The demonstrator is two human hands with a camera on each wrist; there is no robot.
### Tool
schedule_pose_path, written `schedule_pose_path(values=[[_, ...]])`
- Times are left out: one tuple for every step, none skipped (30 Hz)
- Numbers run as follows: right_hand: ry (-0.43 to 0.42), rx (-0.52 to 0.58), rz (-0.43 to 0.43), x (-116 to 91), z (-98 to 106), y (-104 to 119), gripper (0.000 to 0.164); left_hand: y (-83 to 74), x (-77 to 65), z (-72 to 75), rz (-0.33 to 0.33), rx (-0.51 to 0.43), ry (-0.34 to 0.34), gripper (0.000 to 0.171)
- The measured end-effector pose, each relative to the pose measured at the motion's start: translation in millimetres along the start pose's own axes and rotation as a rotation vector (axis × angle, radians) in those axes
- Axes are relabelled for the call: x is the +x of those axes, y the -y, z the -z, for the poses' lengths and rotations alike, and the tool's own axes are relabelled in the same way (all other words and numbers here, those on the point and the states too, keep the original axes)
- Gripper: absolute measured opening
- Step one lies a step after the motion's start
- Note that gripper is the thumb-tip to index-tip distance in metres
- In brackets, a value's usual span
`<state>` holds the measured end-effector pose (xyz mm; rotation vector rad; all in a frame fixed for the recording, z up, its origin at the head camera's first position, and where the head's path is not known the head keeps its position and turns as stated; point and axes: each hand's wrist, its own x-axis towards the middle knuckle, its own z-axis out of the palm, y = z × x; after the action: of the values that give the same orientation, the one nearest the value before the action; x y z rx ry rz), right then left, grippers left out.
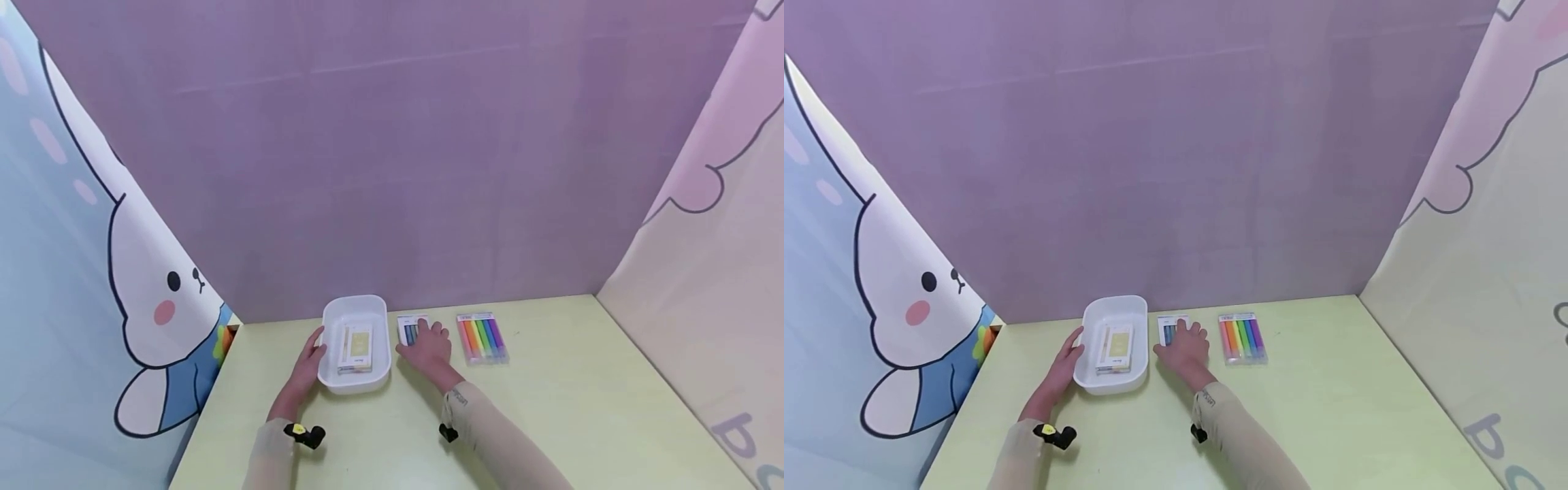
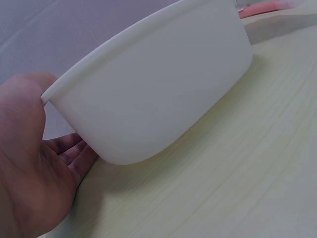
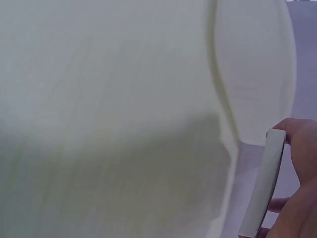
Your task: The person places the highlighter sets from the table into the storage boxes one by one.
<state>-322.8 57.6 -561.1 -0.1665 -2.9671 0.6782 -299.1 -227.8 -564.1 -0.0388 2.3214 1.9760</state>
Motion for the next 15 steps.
schedule_pose_path(values=[[-0.002,-0.004,0.006,0.2,3.0,1.1,0.088,-2.0,-0.5,0.0,0.000,0.001,-0.001,0.053],[-0.002,-0.010,0.009,0.3,6.2,2.3,0.088,-3.5,-0.9,-0.1,0.000,-0.001,-0.001,0.053],[0.000,-0.018,0.012,0.2,8.9,3.1,0.088,-4.4,-0.9,-0.1,0.001,-0.003,-0.003,0.053],[0.002,-0.022,0.016,-0.5,12.4,3.7,0.088,-4.7,-0.8,-0.1,0.000,-0.003,-0.002,0.053],[-0.002,-0.023,0.020,-1.0,15.4,4.2,0.088,-4.6,-0.4,-0.1,-0.002,-0.007,-0.001,0.053],[-0.004,-0.025,0.022,-1.1,17.7,4.3,0.088,-5.5,-0.8,-0.3,-0.004,-0.009,-0.001,0.053],[-0.006,-0.030,0.026,-1.3,20.2,4.4,0.088,-5.6,-0.7,-0.3,-0.002,-0.011,0.000,0.053],[-0.010,-0.033,0.027,-1.3,22.4,4.7,0.088,-5.2,0.0,-0.4,-0.004,-0.015,0.002,0.053],[-0.016,-0.035,0.030,-1.3,24.7,4.9,0.087,-4.1,1.1,-0.4,-0.004,-0.017,0.002,0.053],[-0.022,-0.036,0.034,-1.2,26.8,5.3,0.086,-2.5,2.2,-0.2,-0.005,-0.019,0.005,0.053],[-0.024,-0.038,0.035,-0.8,28.2,5.9,0.085,0.3,4.0,0.1,-0.004,-0.022,0.005,0.053],[-0.026,-0.042,0.040,-1.0,29.7,6.5,0.084,3.7,6.2,0.2,-0.001,-0.026,0.002,0.053],[-0.030,-0.048,0.047,-1.6,32.0,7.8,0.084,8.8,9.5,0.6,-0.001,-0.028,-0.003,0.053],[-0.034,-0.051,0.054,-2.1,33.9,9.0,0.083,13.7,12.4,0.9,0.002,-0.027,-0.011,0.052],[-0.039,-0.052,0.063,-2.8,35.8,10.2,0.083,18.4,14.8,1.1,0.001,-0.020,-0.019,0.052]])
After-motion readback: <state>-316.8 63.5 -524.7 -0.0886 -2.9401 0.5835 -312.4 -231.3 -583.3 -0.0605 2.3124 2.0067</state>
